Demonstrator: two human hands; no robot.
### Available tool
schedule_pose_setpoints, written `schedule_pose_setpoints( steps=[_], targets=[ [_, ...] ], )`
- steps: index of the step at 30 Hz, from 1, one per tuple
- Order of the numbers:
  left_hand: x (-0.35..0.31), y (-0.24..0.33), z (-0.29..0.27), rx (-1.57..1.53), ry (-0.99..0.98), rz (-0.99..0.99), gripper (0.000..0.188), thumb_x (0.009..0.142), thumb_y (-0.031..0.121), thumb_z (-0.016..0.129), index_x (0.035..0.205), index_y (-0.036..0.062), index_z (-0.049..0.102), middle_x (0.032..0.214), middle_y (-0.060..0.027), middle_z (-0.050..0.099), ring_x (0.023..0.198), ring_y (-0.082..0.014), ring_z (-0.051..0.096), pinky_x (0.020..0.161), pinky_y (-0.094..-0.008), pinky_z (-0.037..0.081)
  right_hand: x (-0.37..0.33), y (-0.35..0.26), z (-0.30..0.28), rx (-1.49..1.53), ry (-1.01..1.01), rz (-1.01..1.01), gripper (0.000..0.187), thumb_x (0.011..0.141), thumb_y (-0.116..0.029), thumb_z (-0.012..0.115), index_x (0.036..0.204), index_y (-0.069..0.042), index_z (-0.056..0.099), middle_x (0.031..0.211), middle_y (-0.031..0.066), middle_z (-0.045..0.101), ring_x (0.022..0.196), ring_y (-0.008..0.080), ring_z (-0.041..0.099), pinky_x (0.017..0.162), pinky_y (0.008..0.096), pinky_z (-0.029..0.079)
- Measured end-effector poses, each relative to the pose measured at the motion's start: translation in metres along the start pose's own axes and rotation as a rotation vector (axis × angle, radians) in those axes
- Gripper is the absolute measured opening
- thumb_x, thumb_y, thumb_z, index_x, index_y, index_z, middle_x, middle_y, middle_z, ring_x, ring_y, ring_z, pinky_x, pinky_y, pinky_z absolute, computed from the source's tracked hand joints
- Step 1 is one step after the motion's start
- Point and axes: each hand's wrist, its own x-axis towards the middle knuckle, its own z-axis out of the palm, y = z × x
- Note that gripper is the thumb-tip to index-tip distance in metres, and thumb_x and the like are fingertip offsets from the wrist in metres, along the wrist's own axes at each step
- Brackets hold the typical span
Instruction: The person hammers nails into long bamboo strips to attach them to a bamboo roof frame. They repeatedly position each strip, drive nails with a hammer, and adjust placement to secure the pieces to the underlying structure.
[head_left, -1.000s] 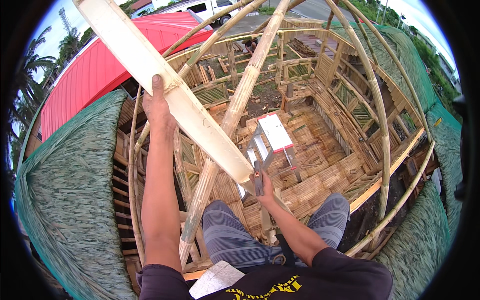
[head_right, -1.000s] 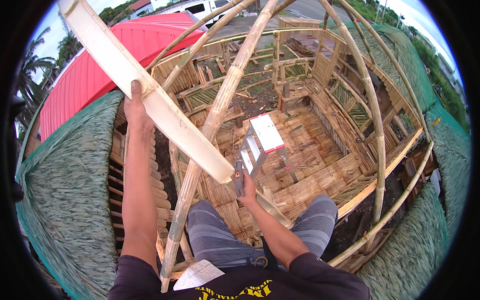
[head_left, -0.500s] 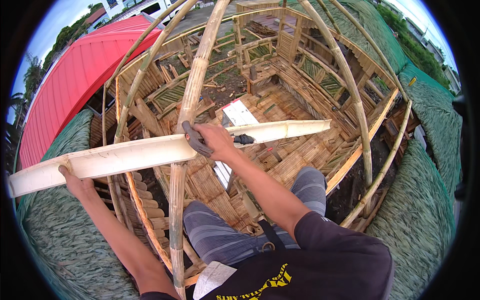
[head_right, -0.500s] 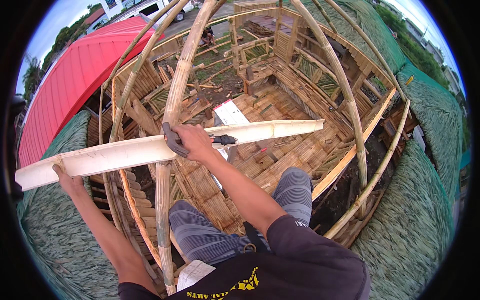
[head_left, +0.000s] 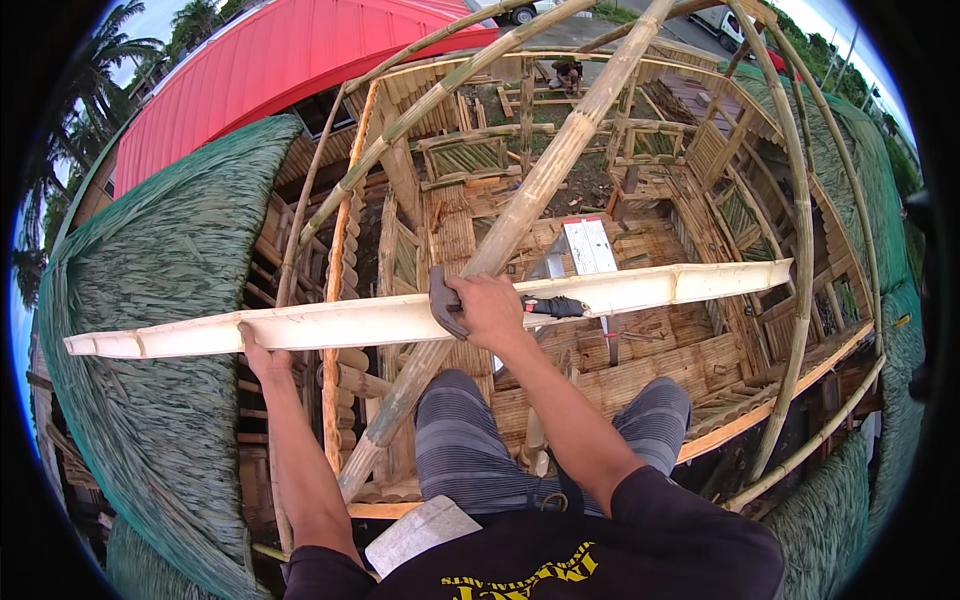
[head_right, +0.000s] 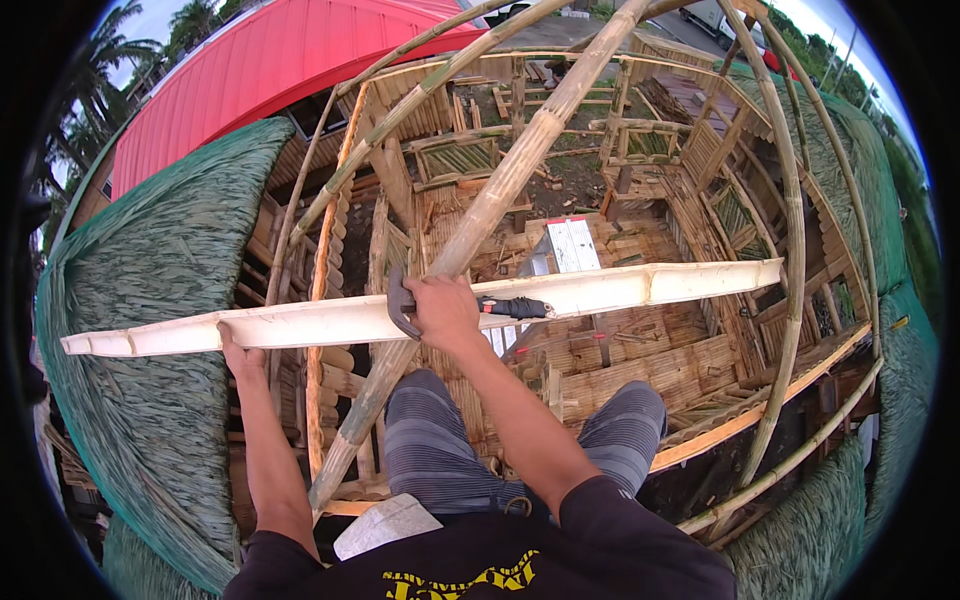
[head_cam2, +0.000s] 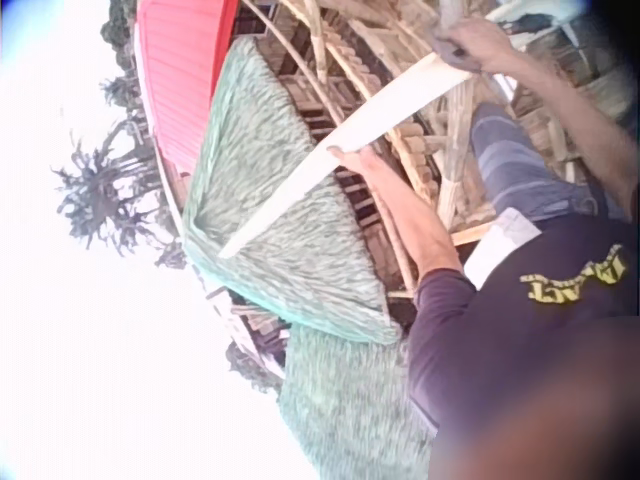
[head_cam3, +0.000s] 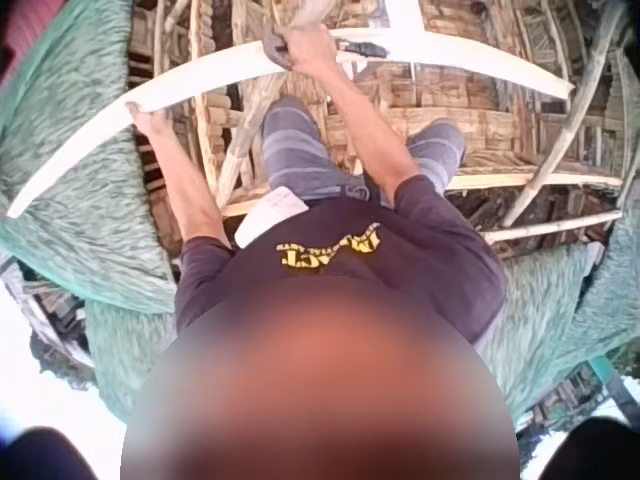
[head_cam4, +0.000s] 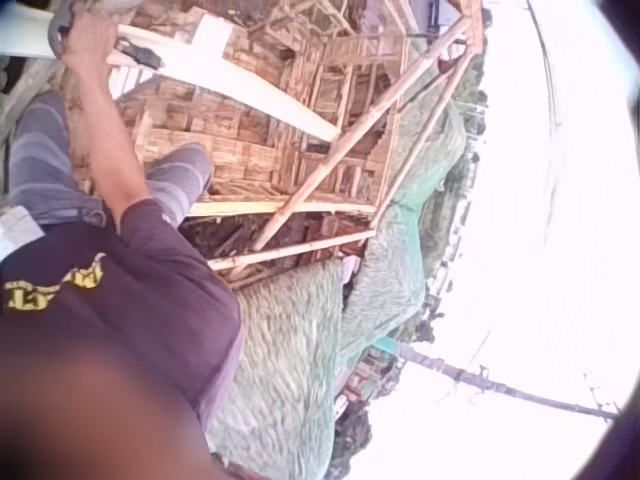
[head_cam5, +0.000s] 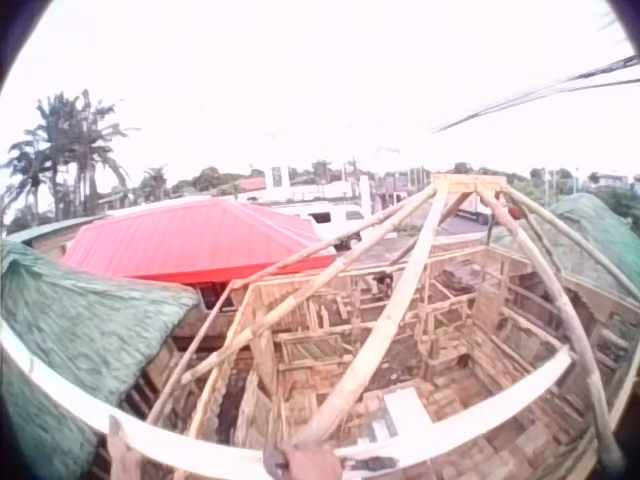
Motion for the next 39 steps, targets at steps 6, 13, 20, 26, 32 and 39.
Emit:
schedule_pose_setpoints(
  steps=[6, 13, 20, 26, 32, 39],
  targets=[
    [0.04, 0.067, -0.062, 0.087, 0.108, -0.078, 0.071, 0.104, 0.05, 0.055, 0.155, 0.0052, 0.036, 0.154, -0.0185, 0.046, 0.139, -0.0395, 0.048, 0.113, -0.0585, 0.044, 0.019, -0.075, 0.027, 0.067, -0.148, -0.076, 0.042, 0.081, -0.015, 0.073, 0.122, -0.014, 0.065, 0.105, 0.0091, 0.073, 0.105, 0.0278, 0.068, 0.09, 0.0459, 0.045],
    [0.01, 0.079, -0.044, 0.043, 0.037, -0.074, 0.07, 0.105, 0.051, 0.051, 0.155, 0.005, 0.034, 0.152, -0.0203, 0.047, 0.137, -0.0396, 0.049, 0.113, -0.0599, 0.044, 0.009, -0.083, -0.012, -0.005, 0.135, -0.244, 0.038, 0.081, -0.008, 0.066, 0.119, -0.012, 0.067, 0.108, 0.0095, 0.071, 0.104, 0.0293, 0.066, 0.092, 0.0456, 0.046],
    [-0.136, -0.086, 0.071, -0.04, -0.303, -0.367, 0.062, 0.1, 0.034, 0.068, 0.149, 0.0054, 0.043, 0.147, -0.0146, 0.053, 0.136, -0.0319, 0.052, 0.115, -0.0516, 0.045, -0.084, 0.043, -0.054, 1.346, 0.666, 0.483, 0.037, 0.101, -0.03, 0.065, 0.123, -0.001, 0.063, 0.127, 0.0125, 0.064, 0.112, 0.0195, 0.061, 0.082, 0.0393, 0.053],
    [-0.294, -0.201, 0.155, 0.029, -0.548, -0.866, 0.052, 0.096, 0.033, 0.074, 0.139, 0.0107, 0.054, 0.13, -0.0037, 0.065, 0.123, -0.02, 0.06, 0.108, -0.0367, 0.048, -0.098, 0.112, -0.006, 1.92, 0.706, 0.722, 0.067, 0.104, -0.055, 0.051, 0.146, -0.003, 0.044, 0.146, 0.0174, 0.053, 0.135, 0.028, 0.052, 0.102, 0.0479, 0.05],
    [-0.305, -0.181, 0.132, 0.828, -1.239, -0.547, 0.031, 0.104, 0.026, 0.063, 0.127, 0.0051, 0.065, 0.108, -0.0076, 0.076, 0.095, -0.0221, 0.074, 0.087, -0.0328, 0.058, -0.093, 0.207, 0.005, 2.128, 0.924, 0.58, 0.062, 0.105, -0.049, 0.052, 0.145, -0.003, 0.046, 0.14, 0.0187, 0.058, 0.128, 0.035, 0.058, 0.111, 0.0567, 0.045],
    [-0.151, -0.048, 0.115, 1.547, -1.11, 0.767, 0.066, 0.087, 0.041, 0.076, 0.144, 0.0155, 0.056, 0.148, -0.011, 0.055, 0.137, -0.0345, 0.051, 0.114, -0.046, 0.042, -0.101, 0.267, 0.009, 1.974, 1.099, 0.901, 0.05, 0.105, -0.043, 0.056, 0.136, -0.004, 0.054, 0.13, 0.0166, 0.065, 0.12, 0.0323, 0.063, 0.104, 0.0538, 0.052]
  ],
)
